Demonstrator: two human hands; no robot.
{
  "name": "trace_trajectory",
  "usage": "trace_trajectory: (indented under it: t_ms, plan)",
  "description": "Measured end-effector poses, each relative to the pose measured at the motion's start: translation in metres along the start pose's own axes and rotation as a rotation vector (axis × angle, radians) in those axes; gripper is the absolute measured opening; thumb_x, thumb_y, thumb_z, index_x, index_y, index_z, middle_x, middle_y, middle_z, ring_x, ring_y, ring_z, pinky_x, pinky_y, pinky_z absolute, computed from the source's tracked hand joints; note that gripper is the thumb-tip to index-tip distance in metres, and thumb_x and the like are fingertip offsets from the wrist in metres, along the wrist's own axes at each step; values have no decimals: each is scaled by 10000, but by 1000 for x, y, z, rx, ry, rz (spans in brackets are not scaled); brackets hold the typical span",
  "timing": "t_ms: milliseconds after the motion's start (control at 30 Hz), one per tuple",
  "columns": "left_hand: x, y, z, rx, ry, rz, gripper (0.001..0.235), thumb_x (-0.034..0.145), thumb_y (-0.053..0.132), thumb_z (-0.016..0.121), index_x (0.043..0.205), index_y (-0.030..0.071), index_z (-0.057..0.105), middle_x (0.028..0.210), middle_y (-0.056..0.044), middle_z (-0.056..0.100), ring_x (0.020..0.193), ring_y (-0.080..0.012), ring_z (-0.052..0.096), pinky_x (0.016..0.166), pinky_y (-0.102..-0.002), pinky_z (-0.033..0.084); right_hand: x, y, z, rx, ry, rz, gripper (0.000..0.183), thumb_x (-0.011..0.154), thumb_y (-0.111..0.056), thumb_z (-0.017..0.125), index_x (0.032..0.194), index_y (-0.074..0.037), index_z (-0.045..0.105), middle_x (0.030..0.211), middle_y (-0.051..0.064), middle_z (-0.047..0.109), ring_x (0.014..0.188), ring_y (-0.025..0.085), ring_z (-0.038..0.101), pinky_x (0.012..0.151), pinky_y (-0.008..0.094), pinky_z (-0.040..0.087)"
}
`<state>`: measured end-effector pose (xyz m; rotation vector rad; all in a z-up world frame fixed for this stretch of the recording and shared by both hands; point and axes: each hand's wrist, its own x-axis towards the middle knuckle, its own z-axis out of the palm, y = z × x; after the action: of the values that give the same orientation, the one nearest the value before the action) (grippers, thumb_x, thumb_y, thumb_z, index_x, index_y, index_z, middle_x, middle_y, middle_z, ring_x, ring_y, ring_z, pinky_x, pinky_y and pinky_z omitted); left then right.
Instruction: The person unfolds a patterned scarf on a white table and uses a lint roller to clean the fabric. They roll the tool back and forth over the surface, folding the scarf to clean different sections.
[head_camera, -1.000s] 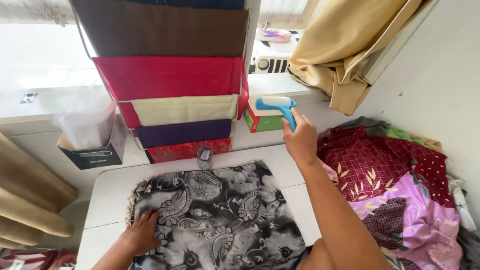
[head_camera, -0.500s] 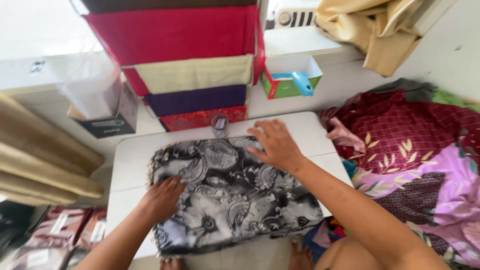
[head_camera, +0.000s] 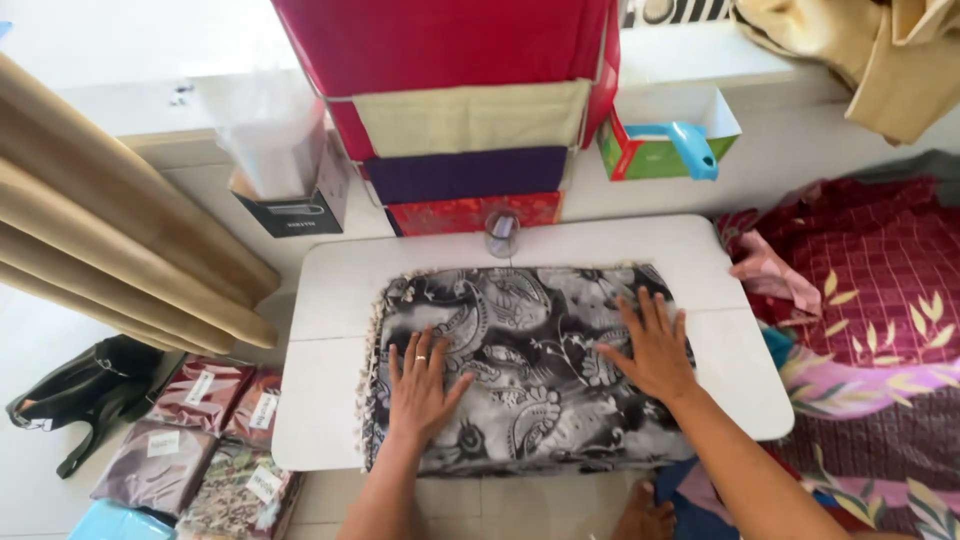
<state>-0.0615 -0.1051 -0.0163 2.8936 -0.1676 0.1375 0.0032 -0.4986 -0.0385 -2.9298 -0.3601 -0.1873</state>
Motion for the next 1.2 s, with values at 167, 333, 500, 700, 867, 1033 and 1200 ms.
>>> trace_trajectory:
  t_ms: [167,333,500,700,867,1033,1200]
  plan:
    - [45,-34,16,-8,82,17,585,1040,568,402,1410,126,506,1438,-123,497,1376,-300,486,1218,-567,249,29,8,11,11,53,17,781,978,-657,466,1600,-202,336,1653,182,300,1524,414,275,1202,687,188]
    - [97,-89,35,38,228,61,521,935,480,605,1384,225,541,1407,-60,515,1357,-286,511,1108,-515,450,39,12,23,-16,24,56,781,973,-693,427,1598,-236,328,1686,161,255,1535,399,256,1228,655,161]
    - [119,-114,13,36,175,-109,562,968,446,609,1448,169,515,1534,-135,444,1448,-338,420,1145,-593,380,42,6,14,7,12,70,794,981,-709,413,1611,-233,327,1690,162,248,1539,391,243,1229,640,141]
    - [81,-82,-7,-65,415,-108,577,972,366,622,1450,87,459,1518,-191,392,1433,-384,402,1180,-579,320,41,2,22,-40,64,59,819,947,-703,476,1599,-221,358,1659,179,312,1518,397,296,1212,661,187]
    - [62,-53,-2,40,483,230,443,890,444,645,1236,172,597,1292,-68,600,1314,-275,555,1216,-489,334,66,-34,-47,-156,423,-145,827,940,-720,470,1559,-176,411,1485,168,474,1414,340,434,1160,630,221]
    - [43,-54,-6,20,194,168,637,925,509,545,1428,121,497,1536,-56,495,1458,-250,414,1249,-488,216,124,-94,-205,-361,1054,-141,403,903,-338,734,1122,-109,485,1200,160,500,1064,346,471,959,531,329]
    - [26,-83,7,49,-19,47,834,912,723,406,1531,164,384,1675,-45,268,1566,-226,189,1269,-513,89,183,-58,-258,-332,266,354,689,951,-462,657,1436,-98,329,1168,193,581,1021,352,580,837,484,479]
